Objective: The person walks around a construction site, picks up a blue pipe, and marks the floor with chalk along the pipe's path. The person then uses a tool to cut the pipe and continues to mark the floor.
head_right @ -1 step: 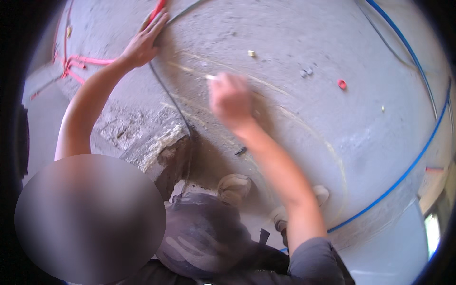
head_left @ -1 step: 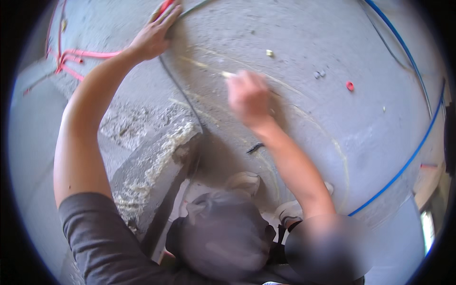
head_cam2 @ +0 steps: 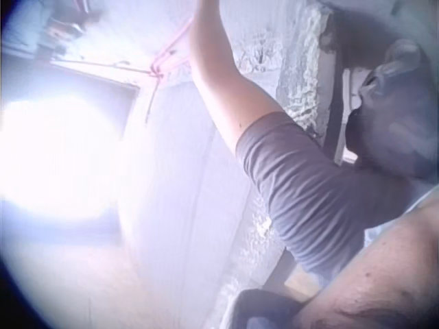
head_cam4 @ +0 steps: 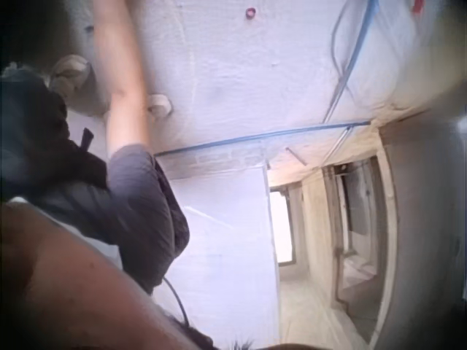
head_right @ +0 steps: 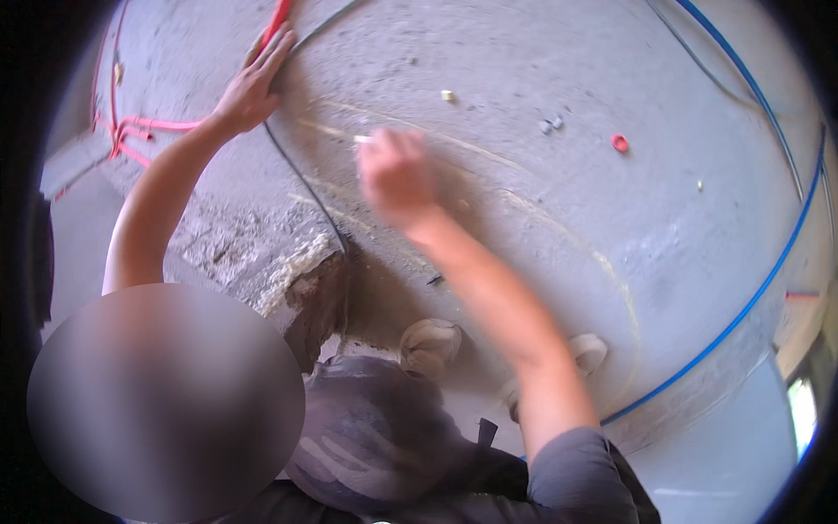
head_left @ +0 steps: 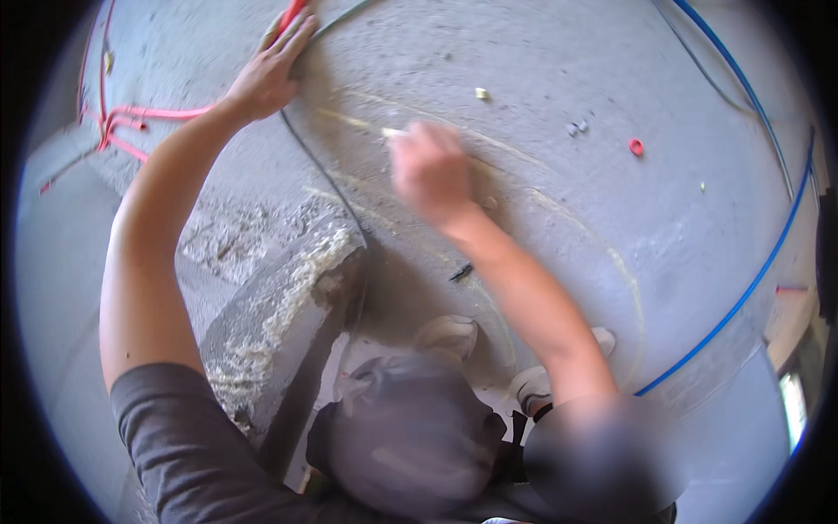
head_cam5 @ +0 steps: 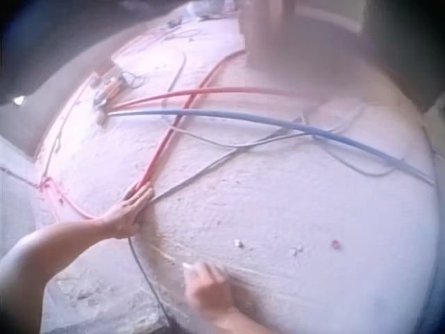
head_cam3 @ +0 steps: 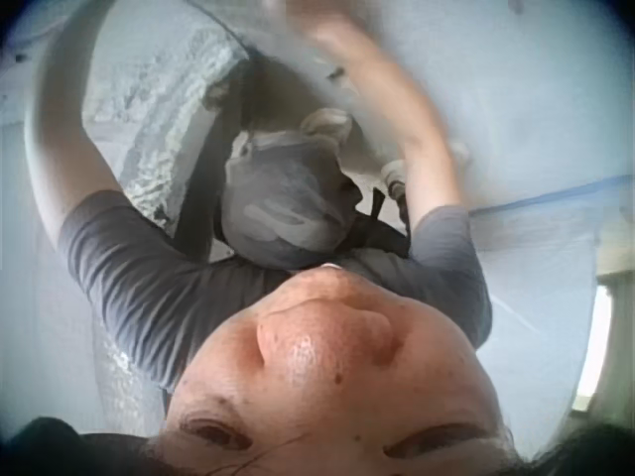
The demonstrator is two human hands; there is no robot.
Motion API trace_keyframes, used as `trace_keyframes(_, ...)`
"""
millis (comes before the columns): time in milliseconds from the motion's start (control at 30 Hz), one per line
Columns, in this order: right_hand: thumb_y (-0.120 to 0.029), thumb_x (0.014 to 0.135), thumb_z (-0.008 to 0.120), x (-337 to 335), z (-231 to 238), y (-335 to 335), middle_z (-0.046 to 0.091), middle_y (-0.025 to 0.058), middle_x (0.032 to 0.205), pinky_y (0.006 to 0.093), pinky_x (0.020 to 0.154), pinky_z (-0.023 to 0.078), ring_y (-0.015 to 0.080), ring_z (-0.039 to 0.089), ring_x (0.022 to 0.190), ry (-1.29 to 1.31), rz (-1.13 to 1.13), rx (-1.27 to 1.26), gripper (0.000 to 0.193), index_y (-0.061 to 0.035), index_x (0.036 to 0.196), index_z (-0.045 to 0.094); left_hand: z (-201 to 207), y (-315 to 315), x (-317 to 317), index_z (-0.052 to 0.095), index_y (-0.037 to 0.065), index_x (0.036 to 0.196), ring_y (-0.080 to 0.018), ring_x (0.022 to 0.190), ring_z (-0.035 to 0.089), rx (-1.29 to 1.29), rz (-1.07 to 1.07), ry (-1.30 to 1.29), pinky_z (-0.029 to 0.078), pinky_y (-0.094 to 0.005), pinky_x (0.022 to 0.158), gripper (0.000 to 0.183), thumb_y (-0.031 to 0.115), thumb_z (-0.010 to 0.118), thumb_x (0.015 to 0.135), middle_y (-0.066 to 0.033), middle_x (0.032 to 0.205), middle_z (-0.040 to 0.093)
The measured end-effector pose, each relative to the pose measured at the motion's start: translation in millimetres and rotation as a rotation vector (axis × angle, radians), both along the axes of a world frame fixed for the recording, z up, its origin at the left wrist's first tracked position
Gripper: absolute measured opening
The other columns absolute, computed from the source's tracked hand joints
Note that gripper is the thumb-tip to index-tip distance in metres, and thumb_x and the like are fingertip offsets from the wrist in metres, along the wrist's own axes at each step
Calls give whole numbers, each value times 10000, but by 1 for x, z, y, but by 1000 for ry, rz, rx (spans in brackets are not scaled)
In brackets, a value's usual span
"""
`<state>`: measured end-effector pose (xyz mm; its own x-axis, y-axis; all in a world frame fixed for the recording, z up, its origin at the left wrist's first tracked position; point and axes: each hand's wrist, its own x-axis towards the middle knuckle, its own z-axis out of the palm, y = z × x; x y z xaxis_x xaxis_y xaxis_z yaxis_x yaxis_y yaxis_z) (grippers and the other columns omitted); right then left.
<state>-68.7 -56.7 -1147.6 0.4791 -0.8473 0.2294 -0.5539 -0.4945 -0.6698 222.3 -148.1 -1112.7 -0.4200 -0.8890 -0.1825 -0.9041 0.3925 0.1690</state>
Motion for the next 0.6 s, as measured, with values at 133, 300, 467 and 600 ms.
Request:
trace_keyframes(133,-12,770,539,17,6,-10,523,84,692,371,644,441,207,529,649,-47,-78,-43,154,-36,618,550,-3,-11,1,258,97,1506,-341,1452,168,6,-14,8,169,-403,1190,930,-19,491,613,-121,1572,223)
trace_keyframes(300,-5,739,587,-91,3,14,511,68,688,361,635,423,209,531,655,62,-88,-87,108,-50,645,555,-6,-7,-1,257,105,1510,-331,1454,170,-46,-52,24,144,-401,1195,938,-23,479,609,-118,1573,222)
trace_keyframes(467,-48,773,682,-186,27,22,521,45,701,365,619,405,230,536,647,124,-110,-51,56,-60,795,632,-8,-7,-1,266,132,1508,-328,1445,191,-91,-66,5,175,-400,1197,921,-14,475,623,-96,1566,245)
trace_keyframes(600,-17,720,730,-242,37,31,550,51,739,369,614,396,244,547,667,162,-80,-33,186,-61,886,659,-15,-1,7,244,159,1518,-321,1447,194,-112,-42,-53,185,-401,1195,938,-17,481,628,-80,1576,223)
